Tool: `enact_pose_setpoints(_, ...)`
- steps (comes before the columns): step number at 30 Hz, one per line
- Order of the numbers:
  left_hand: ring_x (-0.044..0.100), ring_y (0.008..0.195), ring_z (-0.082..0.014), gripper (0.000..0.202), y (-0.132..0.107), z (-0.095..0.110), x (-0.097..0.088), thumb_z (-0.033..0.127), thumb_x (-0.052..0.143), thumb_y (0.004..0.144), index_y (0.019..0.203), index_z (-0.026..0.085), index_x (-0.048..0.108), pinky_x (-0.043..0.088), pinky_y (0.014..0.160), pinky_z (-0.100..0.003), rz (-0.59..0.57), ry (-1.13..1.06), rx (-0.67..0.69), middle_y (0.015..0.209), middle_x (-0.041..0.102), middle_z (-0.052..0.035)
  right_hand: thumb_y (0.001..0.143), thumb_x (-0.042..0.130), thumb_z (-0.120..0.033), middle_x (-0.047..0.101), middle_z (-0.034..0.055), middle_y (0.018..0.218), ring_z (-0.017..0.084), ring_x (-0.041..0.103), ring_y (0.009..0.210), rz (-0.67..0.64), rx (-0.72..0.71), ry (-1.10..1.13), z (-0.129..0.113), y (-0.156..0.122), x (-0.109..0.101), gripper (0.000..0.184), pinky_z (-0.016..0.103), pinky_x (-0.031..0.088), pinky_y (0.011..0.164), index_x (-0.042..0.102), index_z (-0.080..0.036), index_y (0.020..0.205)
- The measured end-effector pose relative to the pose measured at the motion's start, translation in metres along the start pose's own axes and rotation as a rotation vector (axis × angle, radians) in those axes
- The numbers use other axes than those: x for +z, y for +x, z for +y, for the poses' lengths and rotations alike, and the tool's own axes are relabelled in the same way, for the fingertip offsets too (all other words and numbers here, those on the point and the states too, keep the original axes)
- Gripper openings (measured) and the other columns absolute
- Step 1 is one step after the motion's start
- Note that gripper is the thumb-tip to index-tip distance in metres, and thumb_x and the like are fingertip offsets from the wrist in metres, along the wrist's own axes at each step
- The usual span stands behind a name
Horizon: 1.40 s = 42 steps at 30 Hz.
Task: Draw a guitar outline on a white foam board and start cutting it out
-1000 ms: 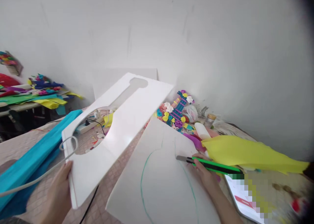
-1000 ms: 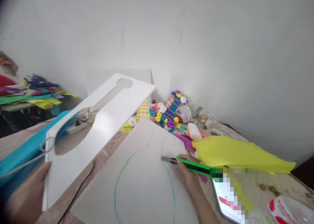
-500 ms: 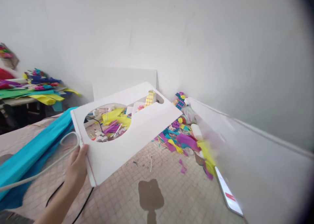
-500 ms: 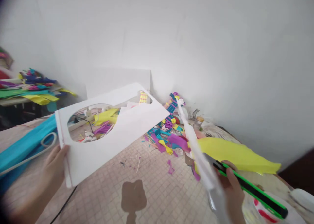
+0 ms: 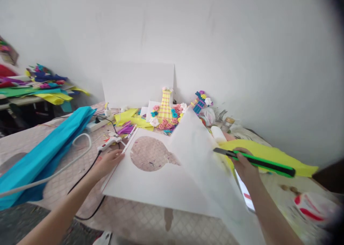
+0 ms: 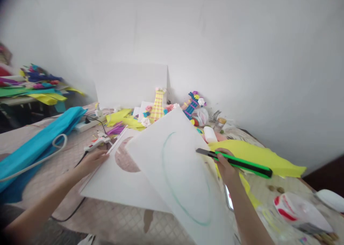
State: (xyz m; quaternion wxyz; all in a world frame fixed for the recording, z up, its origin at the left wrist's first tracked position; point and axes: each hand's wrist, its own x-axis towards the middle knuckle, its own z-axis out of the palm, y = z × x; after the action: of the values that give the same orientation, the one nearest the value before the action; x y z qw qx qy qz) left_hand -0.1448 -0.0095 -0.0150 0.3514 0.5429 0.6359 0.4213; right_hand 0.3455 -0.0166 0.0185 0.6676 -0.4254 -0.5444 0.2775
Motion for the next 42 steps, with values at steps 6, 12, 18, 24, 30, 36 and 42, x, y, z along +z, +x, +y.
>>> enact_pose_setpoints(6,0.054,0.105,-0.0291,0.060,-0.016,0.010,0.007,0.061,0.044,0.072,0.109,0.017,0.058,0.045,0.086,-0.038,-0.071,-0.042,0.039,0.117,0.058,-0.0129,0.070,0.064,-0.041,0.061,0.0008,0.078,0.017,0.056,0.071,-0.253,0.131,-0.314,0.004,-0.017,0.050,0.022,0.029,0.045,0.064,0.061,-0.023,0.081)
enact_pose_setpoints(12,0.057,0.093,-0.0228,0.063,-0.052,0.037,0.018,0.061,0.046,0.074,0.123,0.022,0.048,0.048,0.070,-0.031,-0.374,-0.137,-0.179,0.107,0.060,-0.0096,0.075,0.059,-0.042,0.062,0.0026,0.082,0.018,0.057,0.074,-0.535,0.192,-0.390,0.000,-0.040,0.082,0.025,0.028,0.045,0.067,0.060,-0.019,0.086)
enact_pose_setpoints(18,0.055,0.065,-0.0149,0.059,-0.065,0.024,0.021,0.054,0.057,0.066,0.117,0.023,0.052,0.043,0.053,-0.024,-0.258,0.060,-0.128,0.081,0.059,-0.0017,0.078,0.057,-0.040,0.060,0.0022,0.078,0.016,0.056,0.070,-0.551,0.179,-0.282,0.009,-0.056,0.089,0.023,0.027,0.045,0.064,0.058,-0.019,0.087)
enact_pose_setpoints(24,0.056,0.072,-0.0151,0.057,-0.068,0.002,0.023,0.053,0.058,0.065,0.112,0.021,0.054,0.044,0.057,-0.022,-0.016,0.025,-0.089,0.090,0.057,-0.0036,0.078,0.059,-0.037,0.059,0.0003,0.073,0.015,0.056,0.066,-0.429,0.117,-0.292,0.000,-0.067,0.089,0.018,0.026,0.045,0.062,0.058,-0.021,0.087)
enact_pose_setpoints(30,0.050,0.055,-0.0100,0.062,-0.076,0.001,0.043,0.056,0.056,0.066,0.115,0.020,0.047,0.038,0.044,-0.020,-0.016,-0.095,-0.180,0.086,0.055,-0.0011,0.077,0.058,-0.036,0.057,-0.0013,0.068,0.013,0.055,0.060,-0.305,0.066,-0.307,-0.012,-0.054,0.094,0.016,0.025,0.044,0.057,0.058,-0.021,0.083)
enact_pose_setpoints(36,0.056,0.059,-0.0146,0.049,-0.080,-0.011,0.032,0.054,0.048,0.074,0.109,0.019,0.054,0.045,0.052,-0.024,-0.150,0.187,-0.117,0.078,0.061,-0.0031,0.079,0.056,-0.038,0.055,-0.0021,0.062,0.012,0.053,0.056,-0.363,0.124,-0.300,-0.002,-0.049,0.105,0.020,0.025,0.044,0.055,0.057,-0.019,0.085)
enact_pose_setpoints(42,0.057,0.099,-0.0229,0.041,-0.092,-0.002,0.033,0.048,0.042,0.080,0.110,0.025,0.057,0.050,0.074,-0.028,-0.107,0.441,0.131,0.115,0.059,-0.0062,0.080,0.054,-0.040,0.061,0.0003,0.067,0.013,0.058,0.061,-0.455,0.138,-0.422,-0.004,-0.054,0.102,0.021,0.025,0.046,0.059,0.059,-0.019,0.085)
